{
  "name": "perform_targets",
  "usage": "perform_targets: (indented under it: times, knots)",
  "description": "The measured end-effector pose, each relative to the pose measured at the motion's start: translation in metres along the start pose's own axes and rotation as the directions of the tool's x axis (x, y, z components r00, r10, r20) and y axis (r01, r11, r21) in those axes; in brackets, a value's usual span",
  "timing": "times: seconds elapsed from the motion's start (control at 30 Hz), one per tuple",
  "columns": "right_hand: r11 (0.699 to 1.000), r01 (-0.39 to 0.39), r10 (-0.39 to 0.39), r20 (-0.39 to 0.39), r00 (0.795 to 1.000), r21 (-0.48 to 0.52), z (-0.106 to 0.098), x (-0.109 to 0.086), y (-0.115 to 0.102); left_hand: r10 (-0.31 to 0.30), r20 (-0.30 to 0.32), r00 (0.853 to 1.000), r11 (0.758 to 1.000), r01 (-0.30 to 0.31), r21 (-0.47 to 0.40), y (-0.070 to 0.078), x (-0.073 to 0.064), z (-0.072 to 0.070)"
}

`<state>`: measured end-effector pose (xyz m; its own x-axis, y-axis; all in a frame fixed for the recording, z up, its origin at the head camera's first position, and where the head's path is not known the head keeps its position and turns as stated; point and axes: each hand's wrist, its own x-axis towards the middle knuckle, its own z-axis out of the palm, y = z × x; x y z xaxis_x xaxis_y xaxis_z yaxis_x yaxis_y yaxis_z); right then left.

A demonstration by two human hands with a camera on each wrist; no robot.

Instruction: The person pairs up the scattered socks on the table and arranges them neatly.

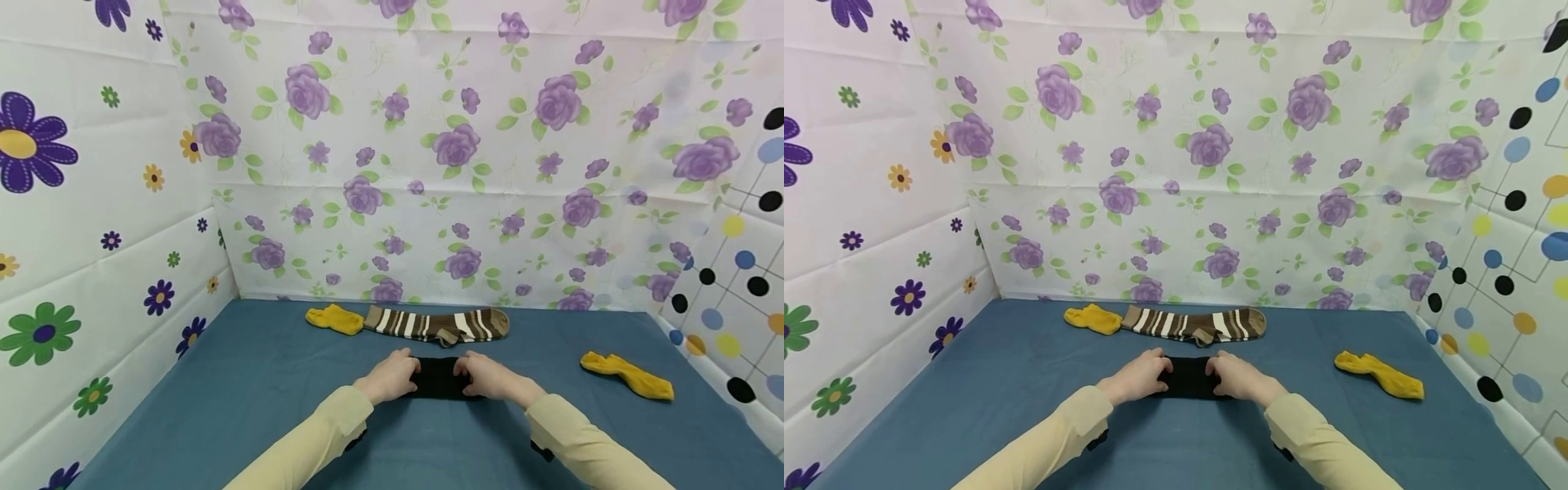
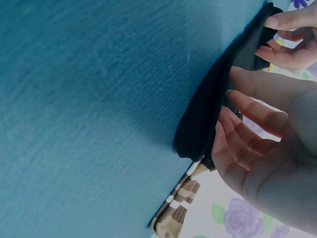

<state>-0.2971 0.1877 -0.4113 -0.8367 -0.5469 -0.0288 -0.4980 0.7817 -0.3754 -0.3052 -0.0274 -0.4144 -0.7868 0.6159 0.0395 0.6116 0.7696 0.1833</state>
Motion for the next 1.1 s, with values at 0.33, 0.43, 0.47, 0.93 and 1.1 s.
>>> perform_targets:
  times: [0.33,0.43,0.47,0.93,1.1]
  knots:
    - [0.997,-0.066,0.066,0.007,0.998,-0.034,-0.002,0.000,-0.003,-0.020,-0.020,1.000,0.998,0.021,0.052,0.003,0.000,0.005]
    - [0.996,-0.074,0.074,-0.003,0.997,-0.040,-0.001,0.002,-0.001,-0.020,-0.028,0.999,0.998,0.021,0.053,0.002,0.002,0.006]
    - [0.997,-0.072,0.072,-0.008,0.997,-0.041,-0.002,0.003,0.000,-0.022,-0.030,0.999,0.998,0.023,0.054,0.002,0.003,0.006]
    - [0.997,-0.080,0.080,-0.032,0.996,0.001,-0.002,0.015,0.013,-0.026,-0.055,0.998,0.999,0.028,0.036,-0.006,0.015,0.009]
    - [0.997,-0.065,0.066,-0.035,0.997,0.030,-0.003,0.016,0.017,-0.036,-0.052,0.998,0.999,0.037,0.035,-0.006,0.017,0.009]
